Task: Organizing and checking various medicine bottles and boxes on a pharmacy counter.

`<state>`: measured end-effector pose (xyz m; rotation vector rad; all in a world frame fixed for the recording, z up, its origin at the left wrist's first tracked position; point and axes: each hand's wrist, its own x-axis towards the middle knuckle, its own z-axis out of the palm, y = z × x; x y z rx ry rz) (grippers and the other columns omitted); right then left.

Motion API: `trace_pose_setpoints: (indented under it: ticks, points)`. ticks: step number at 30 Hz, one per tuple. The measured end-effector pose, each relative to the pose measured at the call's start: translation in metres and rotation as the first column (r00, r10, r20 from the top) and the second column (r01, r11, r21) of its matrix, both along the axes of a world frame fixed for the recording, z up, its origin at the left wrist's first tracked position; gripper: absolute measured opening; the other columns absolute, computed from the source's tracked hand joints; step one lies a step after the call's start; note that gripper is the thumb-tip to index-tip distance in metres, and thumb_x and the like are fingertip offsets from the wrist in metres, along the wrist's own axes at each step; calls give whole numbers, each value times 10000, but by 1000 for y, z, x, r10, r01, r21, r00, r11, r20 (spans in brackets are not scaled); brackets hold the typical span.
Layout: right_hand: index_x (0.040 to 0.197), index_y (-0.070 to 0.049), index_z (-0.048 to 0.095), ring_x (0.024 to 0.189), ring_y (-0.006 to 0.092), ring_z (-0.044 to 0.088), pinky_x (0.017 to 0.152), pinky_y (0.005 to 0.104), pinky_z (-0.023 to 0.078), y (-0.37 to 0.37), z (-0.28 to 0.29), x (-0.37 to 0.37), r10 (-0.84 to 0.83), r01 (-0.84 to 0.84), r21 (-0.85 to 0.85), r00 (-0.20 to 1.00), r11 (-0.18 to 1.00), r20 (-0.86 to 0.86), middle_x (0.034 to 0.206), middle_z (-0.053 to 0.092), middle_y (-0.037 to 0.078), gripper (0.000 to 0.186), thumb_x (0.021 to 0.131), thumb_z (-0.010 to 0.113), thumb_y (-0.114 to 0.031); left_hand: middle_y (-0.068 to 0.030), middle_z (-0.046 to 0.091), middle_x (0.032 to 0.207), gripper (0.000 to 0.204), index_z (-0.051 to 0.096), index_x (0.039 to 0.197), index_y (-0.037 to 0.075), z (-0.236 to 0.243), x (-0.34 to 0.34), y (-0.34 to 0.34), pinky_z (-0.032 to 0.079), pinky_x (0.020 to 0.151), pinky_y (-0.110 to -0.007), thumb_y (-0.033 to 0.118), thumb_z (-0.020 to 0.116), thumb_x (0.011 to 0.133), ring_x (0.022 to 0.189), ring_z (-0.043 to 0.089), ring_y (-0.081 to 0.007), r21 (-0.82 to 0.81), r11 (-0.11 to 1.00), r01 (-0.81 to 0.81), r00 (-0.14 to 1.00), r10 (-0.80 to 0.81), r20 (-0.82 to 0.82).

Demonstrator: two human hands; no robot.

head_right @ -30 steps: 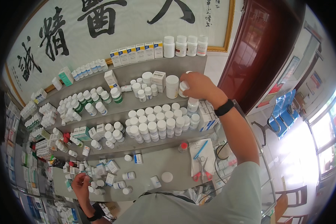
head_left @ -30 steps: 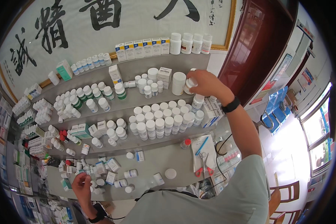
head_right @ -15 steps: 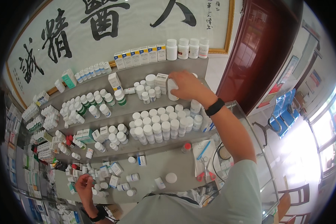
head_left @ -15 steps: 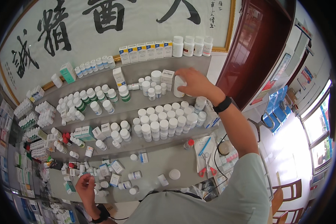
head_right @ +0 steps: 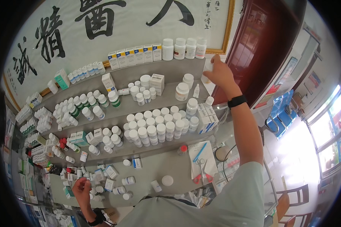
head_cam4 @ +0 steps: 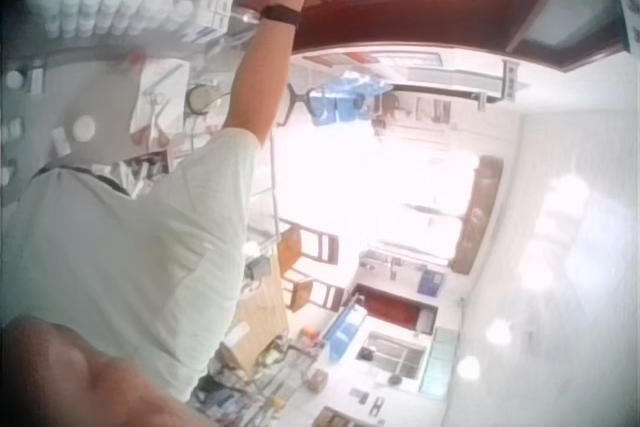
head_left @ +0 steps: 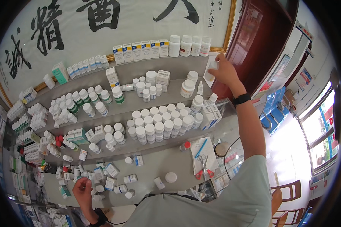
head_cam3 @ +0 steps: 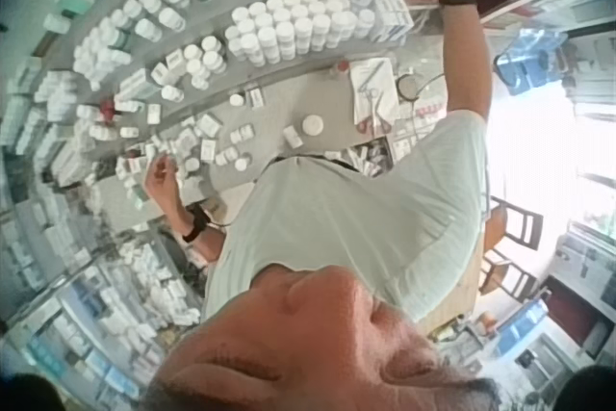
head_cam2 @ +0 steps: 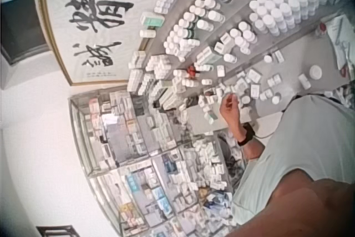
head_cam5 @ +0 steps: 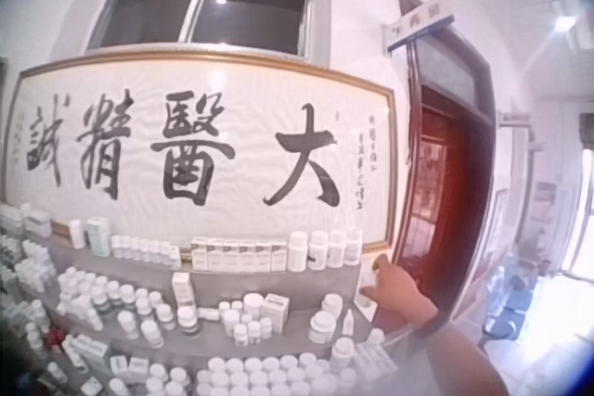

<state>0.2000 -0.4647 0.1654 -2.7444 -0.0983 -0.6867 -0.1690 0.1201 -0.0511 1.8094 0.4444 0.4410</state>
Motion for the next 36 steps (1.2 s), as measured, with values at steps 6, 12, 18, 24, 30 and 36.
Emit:
trace_pose_setpoints:
  ticks: [6,12,18,24,30,36]
  points:
    - [1153,-19,504,964,431,700,818,492,554,-10,-35,22,-34,33,-27,998,999,-43,974,706,235,578,767,824,-307,-24,696,881,201,693,1067,7,10,4,-8,513,620,-247,130,767,926,740,625,-83,12,1000,1,1000,-1,9]
    - [1057,-14,544,918,423,703,792,471,553,-7,-39,37,33,-31,19,997,999,-76,925,707,235,564,762,860,-377,-22,692,879,204,695,1065,8,10,-1,-6,510,614,-240,136,771,925,737,620,-79,18,999,-31,999,32,-26]
    - [1029,-14,571,885,397,705,778,456,550,-8,-38,41,48,-29,134,988,991,-146,906,707,223,549,783,852,-416,-24,685,877,203,693,1070,3,2,-3,-1,513,616,-238,133,761,931,743,615,-77,37,999,-5,1000,5,-8]
    - [1068,-19,607,902,405,697,799,448,548,-4,-34,29,71,-71,-36,997,997,-7,934,715,202,492,808,821,-379,-24,685,880,204,692,1067,-3,9,3,-5,510,614,-246,134,757,931,744,612,-80,31,1000,0,1000,0,-2]
    - [1021,-31,671,1037,384,660,881,456,534,26,-16,11,279,-278,36,958,960,-59,1051,702,186,286,831,756,-227,-26,690,886,186,699,1049,1,10,5,-4,505,618,-246,124,760,924,744,619,-86,26,1000,-11,1000,12,-8]
    - [959,-16,689,948,384,681,838,459,544,27,-37,34,473,-482,-114,876,869,-95,955,713,192,225,811,757,-172,-23,692,879,171,697,1044,0,12,12,-9,504,616,-242,103,751,919,732,619,-86,26,999,22,1000,-21,-16]
